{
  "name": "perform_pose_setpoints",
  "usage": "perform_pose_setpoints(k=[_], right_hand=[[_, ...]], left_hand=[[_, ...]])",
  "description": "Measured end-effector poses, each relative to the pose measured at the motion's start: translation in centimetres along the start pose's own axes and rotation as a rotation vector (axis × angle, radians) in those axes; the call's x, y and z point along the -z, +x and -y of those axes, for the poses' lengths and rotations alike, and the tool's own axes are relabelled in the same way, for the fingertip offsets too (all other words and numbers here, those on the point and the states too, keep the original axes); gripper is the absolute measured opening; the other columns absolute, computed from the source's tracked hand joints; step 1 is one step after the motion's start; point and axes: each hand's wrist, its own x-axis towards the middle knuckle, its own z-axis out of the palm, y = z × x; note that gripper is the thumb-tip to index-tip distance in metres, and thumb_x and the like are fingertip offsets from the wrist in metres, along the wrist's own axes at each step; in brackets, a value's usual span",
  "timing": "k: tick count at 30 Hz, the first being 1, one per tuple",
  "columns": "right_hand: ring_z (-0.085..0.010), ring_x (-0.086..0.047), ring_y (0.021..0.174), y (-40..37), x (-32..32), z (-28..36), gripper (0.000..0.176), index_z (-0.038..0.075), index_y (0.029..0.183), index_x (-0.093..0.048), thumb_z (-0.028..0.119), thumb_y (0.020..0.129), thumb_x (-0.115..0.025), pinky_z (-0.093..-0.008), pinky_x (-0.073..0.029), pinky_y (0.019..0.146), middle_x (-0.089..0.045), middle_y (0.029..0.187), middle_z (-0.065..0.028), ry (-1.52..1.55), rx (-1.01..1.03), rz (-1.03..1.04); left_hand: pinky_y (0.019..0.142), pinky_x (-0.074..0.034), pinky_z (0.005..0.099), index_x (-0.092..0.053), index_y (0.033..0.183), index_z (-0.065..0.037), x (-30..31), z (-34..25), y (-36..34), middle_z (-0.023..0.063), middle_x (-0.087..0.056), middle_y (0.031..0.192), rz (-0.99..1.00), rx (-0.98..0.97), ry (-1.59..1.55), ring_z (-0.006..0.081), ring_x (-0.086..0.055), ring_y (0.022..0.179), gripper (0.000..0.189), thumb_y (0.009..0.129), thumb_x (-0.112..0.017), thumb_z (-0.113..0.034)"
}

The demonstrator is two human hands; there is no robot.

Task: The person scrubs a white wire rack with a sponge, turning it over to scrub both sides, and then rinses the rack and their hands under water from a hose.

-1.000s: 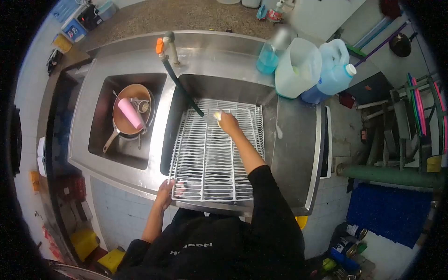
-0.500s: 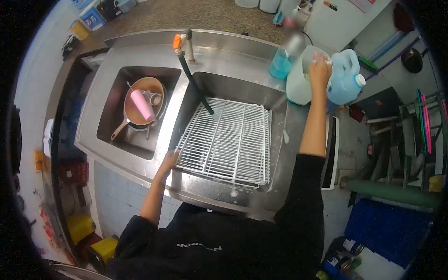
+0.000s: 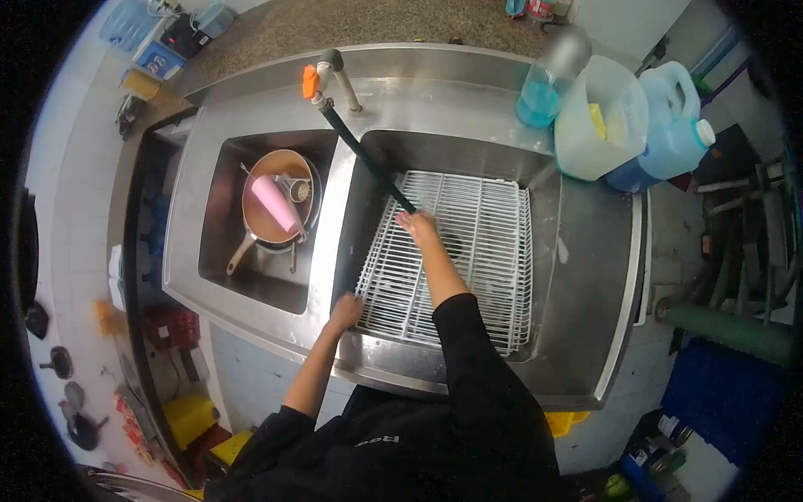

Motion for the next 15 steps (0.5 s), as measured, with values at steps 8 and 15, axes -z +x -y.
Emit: perform_pose_setpoints(k=[8,15], right_hand=[[-0.0313,-0.06,0.088,-0.1,-2.4,1.8,0.046,0.0,0.109,-0.05,0.043,0.092,-0.044,-0.0425,-0.047,0.085,-0.061,0.096,-0.0146,-0.185,0.211,0.121],[-0.0153,-0.06,0.091,-6.2,-6.0,1.6,0.043,0.004,0.1,-0.059,0.042,0.094,-0.04,-0.0281,-0.043,0.082,-0.065,0.084,-0.0075,-1.252,0.389,0.053]], left_hand=[[0.085,-0.046,0.0391,-0.054,0.109,0.002,0.3,-5.8,7.4,0.0189,-0.056,0.107,0.026,-0.219,-0.527,0.0268,-0.055,0.102,0.033,0.095,-0.035,-0.022],[0.07,-0.053,0.0346,-0.053,0.102,-0.001,-5.4,-11.9,18.2,0.0103,-0.062,0.087,0.427,0.206,-1.873,0.0209,-0.062,0.081,0.024,0.093,-0.046,-0.023]])
